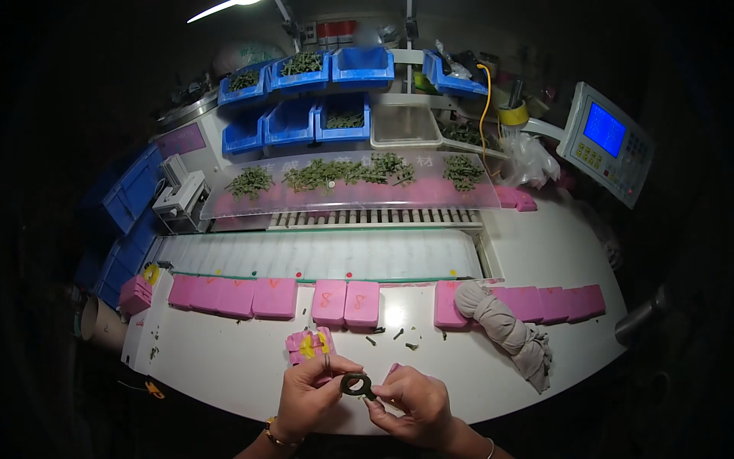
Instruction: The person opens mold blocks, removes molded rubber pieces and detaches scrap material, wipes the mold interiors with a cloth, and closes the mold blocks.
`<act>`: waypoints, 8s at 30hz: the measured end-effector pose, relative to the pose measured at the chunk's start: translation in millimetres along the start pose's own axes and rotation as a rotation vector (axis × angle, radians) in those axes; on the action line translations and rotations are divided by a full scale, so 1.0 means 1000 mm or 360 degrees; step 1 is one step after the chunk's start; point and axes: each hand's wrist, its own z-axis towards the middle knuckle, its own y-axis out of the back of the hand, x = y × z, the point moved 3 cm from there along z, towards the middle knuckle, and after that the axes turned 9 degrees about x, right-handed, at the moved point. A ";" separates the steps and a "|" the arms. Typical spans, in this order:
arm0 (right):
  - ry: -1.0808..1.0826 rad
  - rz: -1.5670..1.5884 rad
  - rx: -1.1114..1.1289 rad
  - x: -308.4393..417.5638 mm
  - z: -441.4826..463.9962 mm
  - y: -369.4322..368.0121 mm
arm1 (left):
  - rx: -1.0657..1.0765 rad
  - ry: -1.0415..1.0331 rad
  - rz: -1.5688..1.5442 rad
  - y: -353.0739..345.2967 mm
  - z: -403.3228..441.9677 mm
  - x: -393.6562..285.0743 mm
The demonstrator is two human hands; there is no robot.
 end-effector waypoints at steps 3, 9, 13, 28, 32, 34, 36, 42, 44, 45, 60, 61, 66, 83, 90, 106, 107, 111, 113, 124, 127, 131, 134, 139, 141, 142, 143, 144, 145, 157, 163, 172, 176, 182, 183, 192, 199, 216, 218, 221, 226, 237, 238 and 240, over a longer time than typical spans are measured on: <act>-0.0014 0.0065 0.0010 0.000 -0.001 -0.001 | 0.0055 0.0171 -0.0127 0.005 -0.001 0.003; -0.0228 0.0519 -0.0030 -0.008 -0.007 -0.001 | 0.0202 0.0356 -0.0215 0.005 0.001 0.001; -0.0472 0.0747 -0.0095 -0.015 -0.006 0.002 | 0.0243 0.0478 -0.0152 0.001 0.001 -0.002; -0.1227 0.1857 -0.0335 -0.035 -0.007 -0.004 | -0.0194 0.0186 0.0091 0.014 0.000 -0.009; -0.1205 0.1963 -0.0398 -0.038 -0.008 -0.002 | -0.0320 -0.0062 0.0322 0.019 0.001 -0.009; -0.1232 0.1938 -0.0428 -0.038 -0.008 -0.003 | -0.0343 -0.0112 0.0379 0.023 0.001 -0.011; -0.1196 0.1820 -0.0410 -0.040 -0.009 -0.002 | -0.0318 -0.0155 0.0461 0.027 0.002 -0.010; -0.1192 0.1835 -0.0273 -0.035 -0.008 -0.002 | -0.0185 -0.0095 0.0464 0.026 0.002 -0.009; -0.1174 0.1501 -0.0142 -0.032 -0.004 -0.001 | -0.0127 -0.0082 0.0503 0.022 0.002 -0.008; -0.1153 0.1174 -0.0002 -0.029 -0.002 0.000 | -0.0082 -0.0069 0.0549 0.019 0.003 -0.006; -0.1417 0.1318 0.0816 -0.033 0.031 0.045 | 0.0084 0.0157 0.0283 0.003 0.005 -0.002; -0.1333 0.1106 0.0916 -0.044 0.039 0.057 | 0.0062 0.0194 0.0275 0.003 0.005 -0.001; -0.0944 0.0844 0.0059 -0.099 0.143 0.148 | 0.0095 0.0255 0.0283 0.006 0.003 0.004; -0.0798 0.1449 -0.0378 -0.074 0.108 0.114 | -0.0200 -0.0050 -0.0826 0.027 0.002 -0.007; -0.1001 0.1209 0.0203 -0.027 0.047 0.063 | -0.0095 0.0131 -0.0644 0.003 0.006 -0.017; -0.0952 0.1115 -0.0025 -0.012 0.016 0.013 | -0.0196 0.0039 -0.0480 -0.006 0.002 -0.003; -0.0943 0.1135 -0.0041 -0.012 0.015 0.012 | -0.0189 0.0019 -0.0486 -0.006 0.002 -0.002; -0.0812 0.1080 0.0035 -0.019 0.009 0.009 | -0.0248 -0.0029 -0.0464 -0.006 0.004 -0.002; -0.0794 0.1131 0.0069 -0.020 0.007 0.007 | -0.0262 -0.0084 -0.0418 -0.003 0.004 0.001; -0.0423 -0.0628 0.0277 -0.029 0.033 0.009 | -0.0468 -0.0157 -0.0627 0.014 0.005 0.009; -0.0392 -0.0703 0.0436 -0.033 0.035 0.007 | -0.0474 -0.0104 -0.0617 0.014 0.004 0.007; -0.0442 -0.0589 0.0695 -0.035 0.033 0.002 | -0.0460 -0.0094 -0.0610 0.015 0.003 0.007; -0.0462 -0.0611 0.0785 -0.040 0.028 -0.005 | -0.0432 -0.0055 -0.0588 0.014 0.003 0.010; -0.0436 -0.0612 0.0624 -0.038 0.031 -0.005 | -0.0384 -0.0027 -0.0569 0.012 0.004 0.011; -0.0432 -0.0584 0.0512 -0.032 0.036 -0.001 | -0.0359 -0.0005 -0.0569 0.012 0.002 0.010; -0.0500 -0.0283 0.0369 -0.029 0.038 0.005 | -0.0367 -0.0006 -0.0570 0.011 0.001 0.009; -0.0566 0.0016 0.0220 -0.030 0.038 0.010 | -0.0355 -0.0013 -0.0565 0.010 0.000 0.008; -0.0573 0.0170 0.0196 -0.032 0.037 0.014 | -0.0340 -0.0020 -0.0559 0.009 0.000 0.007; -0.0573 0.0169 0.0194 -0.033 0.035 0.015 | -0.0338 -0.0020 -0.0559 0.008 0.000 0.007; -0.1022 0.1822 -0.0146 -0.034 0.012 0.003 | -0.0251 0.0018 -0.0515 0.001 0.000 0.005; -0.1087 0.1752 -0.0156 -0.033 0.006 -0.005 | -0.0219 -0.0023 -0.0533 -0.004 -0.001 0.004; -0.1078 0.1594 -0.0148 -0.023 0.007 0.000 | -0.0135 0.0005 -0.0352 -0.004 -0.004 0.001; -0.0995 0.1538 -0.0102 -0.022 0.008 0.003 | -0.0092 -0.0137 -0.0045 -0.005 -0.004 -0.002; -0.1145 0.1647 -0.0111 -0.026 0.006 -0.002 | -0.0096 -0.0419 0.0571 -0.009 -0.003 -0.008; -0.1142 0.1637 -0.0102 -0.025 0.006 -0.003 | -0.0134 -0.0474 0.0692 -0.009 -0.003 -0.008; -0.0536 0.0252 0.0080 -0.009 0.017 0.004 | -0.0288 -0.0773 0.1444 -0.009 -0.001 -0.011; -0.0505 -0.0147 0.0158 -0.004 0.015 0.010 | -0.0087 -0.0797 0.1722 -0.019 0.004 -0.005; -0.0434 -0.1346 0.0113 -0.065 0.035 0.111 | -0.0120 -0.0604 0.1364 -0.019 0.002 -0.004; -0.0447 -0.1270 0.0090 -0.064 0.034 0.113 | -0.0124 -0.0567 0.1347 -0.016 0.000 -0.004; -0.0498 -0.1200 0.0175 -0.065 0.029 0.114 | -0.0161 -0.0498 0.1286 -0.011 -0.004 -0.001; -0.0514 -0.1011 -0.0061 -0.064 0.013 0.121 | -0.0225 -0.0351 0.1163 -0.002 -0.009 0.004; -0.0366 -0.1191 -0.0025 -0.065 0.031 0.114 | -0.0093 -0.0371 0.1162 -0.015 -0.009 0.009; -0.0598 -0.0979 0.0139 -0.079 0.027 0.110 | -0.0092 -0.0373 0.1168 -0.015 -0.010 0.008; -0.0530 -0.1011 0.0150 -0.076 0.031 0.114 | -0.0117 -0.0375 0.1160 -0.015 -0.012 0.006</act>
